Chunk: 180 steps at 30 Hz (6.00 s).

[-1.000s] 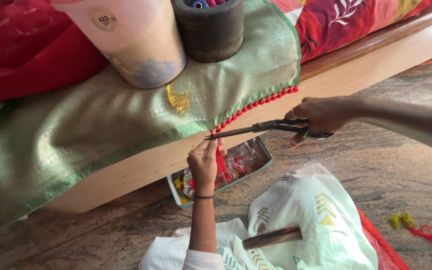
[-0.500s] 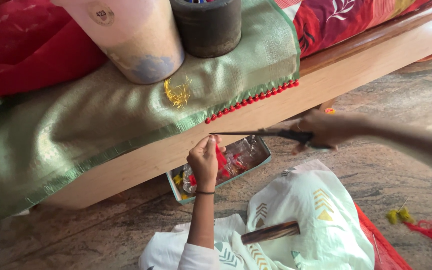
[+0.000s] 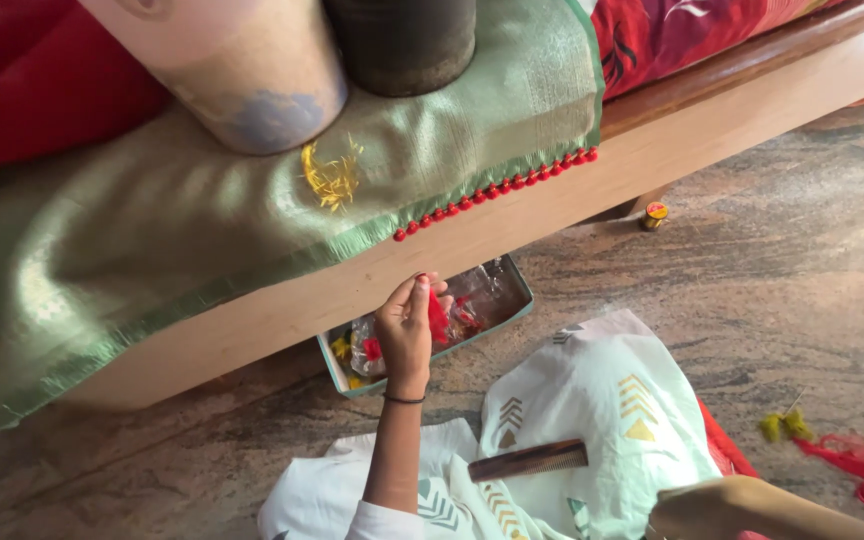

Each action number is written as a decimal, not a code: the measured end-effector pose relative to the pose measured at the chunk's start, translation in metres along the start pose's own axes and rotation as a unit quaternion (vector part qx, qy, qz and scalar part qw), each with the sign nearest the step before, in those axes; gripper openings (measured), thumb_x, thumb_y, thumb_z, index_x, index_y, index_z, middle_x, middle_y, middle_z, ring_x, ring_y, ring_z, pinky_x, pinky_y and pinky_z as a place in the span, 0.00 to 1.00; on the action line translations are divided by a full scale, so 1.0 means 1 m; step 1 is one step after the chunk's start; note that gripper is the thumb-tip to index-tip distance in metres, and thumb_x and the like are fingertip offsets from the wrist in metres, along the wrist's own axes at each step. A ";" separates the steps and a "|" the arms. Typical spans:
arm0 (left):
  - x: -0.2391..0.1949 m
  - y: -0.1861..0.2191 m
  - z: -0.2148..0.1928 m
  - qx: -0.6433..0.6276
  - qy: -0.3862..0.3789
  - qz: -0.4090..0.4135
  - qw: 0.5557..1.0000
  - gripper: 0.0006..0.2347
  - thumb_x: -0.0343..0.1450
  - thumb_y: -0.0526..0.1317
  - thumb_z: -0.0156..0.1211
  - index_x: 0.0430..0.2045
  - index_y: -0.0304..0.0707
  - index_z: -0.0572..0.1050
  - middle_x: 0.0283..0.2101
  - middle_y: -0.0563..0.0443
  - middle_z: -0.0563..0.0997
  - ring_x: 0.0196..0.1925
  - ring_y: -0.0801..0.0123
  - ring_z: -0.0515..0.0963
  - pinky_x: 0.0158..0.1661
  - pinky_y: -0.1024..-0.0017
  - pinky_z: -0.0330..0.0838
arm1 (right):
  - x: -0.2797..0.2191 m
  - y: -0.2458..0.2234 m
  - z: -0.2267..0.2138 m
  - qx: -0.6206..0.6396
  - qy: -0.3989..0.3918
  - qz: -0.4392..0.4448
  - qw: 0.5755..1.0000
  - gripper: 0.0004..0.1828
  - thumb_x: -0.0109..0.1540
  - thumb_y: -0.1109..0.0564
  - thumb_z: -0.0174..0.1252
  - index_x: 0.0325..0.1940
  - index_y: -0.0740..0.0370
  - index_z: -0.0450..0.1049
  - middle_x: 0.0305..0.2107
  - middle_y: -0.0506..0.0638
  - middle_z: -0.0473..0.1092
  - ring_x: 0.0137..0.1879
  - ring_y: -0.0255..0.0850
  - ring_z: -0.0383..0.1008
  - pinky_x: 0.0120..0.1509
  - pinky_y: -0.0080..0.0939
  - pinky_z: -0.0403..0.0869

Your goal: Manually attaching and trimming decorative red tassels to the edge of a green fabric.

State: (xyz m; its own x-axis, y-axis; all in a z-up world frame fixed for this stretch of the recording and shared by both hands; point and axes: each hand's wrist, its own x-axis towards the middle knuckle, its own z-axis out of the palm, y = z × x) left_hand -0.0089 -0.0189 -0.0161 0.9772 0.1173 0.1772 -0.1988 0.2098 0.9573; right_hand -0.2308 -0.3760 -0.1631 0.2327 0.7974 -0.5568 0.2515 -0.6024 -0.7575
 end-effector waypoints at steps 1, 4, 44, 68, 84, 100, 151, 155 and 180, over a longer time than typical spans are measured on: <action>-0.002 -0.004 0.002 -0.026 -0.004 -0.016 1.000 0.11 0.77 0.36 0.53 0.44 0.23 0.78 0.41 0.46 0.83 0.39 0.68 0.85 0.39 0.68 0.84 | 0.015 0.010 -0.002 -0.066 -0.017 0.011 0.998 0.12 0.56 0.62 0.60 0.45 0.62 0.78 0.36 0.59 0.76 0.44 0.52 0.77 0.49 0.51 0.74; -0.012 -0.001 0.011 -0.072 -0.013 -0.057 0.996 0.11 0.77 0.37 0.53 0.44 0.24 0.77 0.42 0.47 0.82 0.39 0.68 0.84 0.41 0.67 0.83 | 0.046 -0.040 -0.067 -0.119 0.099 0.078 0.985 0.15 0.55 0.53 0.66 0.43 0.63 0.77 0.36 0.61 0.76 0.45 0.56 0.77 0.50 0.55 0.73; 0.038 0.076 0.004 -0.296 -0.037 -0.031 0.954 0.10 0.74 0.43 0.60 0.32 0.33 0.78 0.42 0.42 0.84 0.50 0.62 0.84 0.60 0.65 0.73 | 0.072 -0.165 -0.282 0.385 0.426 -0.172 0.800 0.26 0.66 0.49 0.56 0.64 0.68 0.69 0.52 0.59 0.76 0.60 0.45 0.77 0.66 0.45 0.74; 0.011 0.061 0.024 -0.254 0.024 -0.006 0.967 0.07 0.74 0.35 0.58 0.43 0.33 0.76 0.46 0.51 0.82 0.51 0.71 0.80 0.58 0.68 0.71 | 0.086 -0.196 -0.319 0.728 0.425 -0.338 0.418 0.18 0.60 0.37 0.65 0.39 0.49 0.71 0.36 0.46 0.73 0.47 0.44 0.74 0.66 0.52 0.68; 0.018 0.053 0.043 -0.162 0.023 -0.030 0.986 0.07 0.73 0.36 0.60 0.40 0.29 0.79 0.44 0.50 0.83 0.48 0.72 0.80 0.56 0.69 0.71 | 0.068 -0.186 -0.316 0.738 0.411 -0.355 0.401 0.17 0.62 0.41 0.65 0.48 0.50 0.75 0.39 0.46 0.77 0.50 0.43 0.76 0.63 0.50 0.69; 0.013 0.041 0.045 -0.394 -0.111 -0.048 0.911 0.11 0.78 0.40 0.59 0.48 0.30 0.75 0.55 0.41 0.79 0.63 0.55 0.76 0.68 0.57 0.61 | 0.064 -0.055 -0.203 0.105 0.470 0.128 0.867 0.10 0.58 0.51 0.65 0.41 0.55 0.77 0.38 0.53 0.78 0.45 0.46 0.79 0.51 0.47 0.76; 0.019 0.095 0.003 -0.120 0.072 0.045 0.989 0.16 0.68 0.29 0.64 0.49 0.30 0.70 0.45 0.48 0.80 0.47 0.70 0.79 0.53 0.70 0.72 | 0.143 -0.230 -0.273 0.463 0.548 -0.242 0.653 0.09 0.63 0.65 0.61 0.46 0.71 0.78 0.36 0.53 0.79 0.43 0.36 0.79 0.51 0.35 0.78; 0.020 0.096 0.002 -0.119 0.061 0.047 0.990 0.16 0.68 0.29 0.63 0.50 0.30 0.71 0.45 0.49 0.80 0.47 0.70 0.79 0.53 0.70 0.72 | 0.142 -0.234 -0.272 0.445 0.571 -0.248 0.644 0.07 0.63 0.65 0.61 0.45 0.70 0.78 0.34 0.50 0.78 0.40 0.34 0.77 0.47 0.34 0.76; 0.023 0.085 -0.005 -0.112 0.063 0.015 0.992 0.15 0.69 0.30 0.62 0.49 0.29 0.70 0.44 0.47 0.80 0.46 0.71 0.78 0.47 0.73 0.71 | 0.148 -0.246 -0.274 0.436 0.589 -0.225 0.642 0.06 0.63 0.65 0.63 0.43 0.70 0.78 0.35 0.52 0.78 0.42 0.34 0.78 0.51 0.36 0.77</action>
State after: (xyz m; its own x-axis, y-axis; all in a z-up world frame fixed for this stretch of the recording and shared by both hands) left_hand -0.0035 0.0068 0.0687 0.9562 0.2436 0.1623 -0.2538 0.4138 0.8742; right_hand -0.0008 -0.1193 0.0345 0.9992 -0.0067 0.0404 0.0403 0.3391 -0.9399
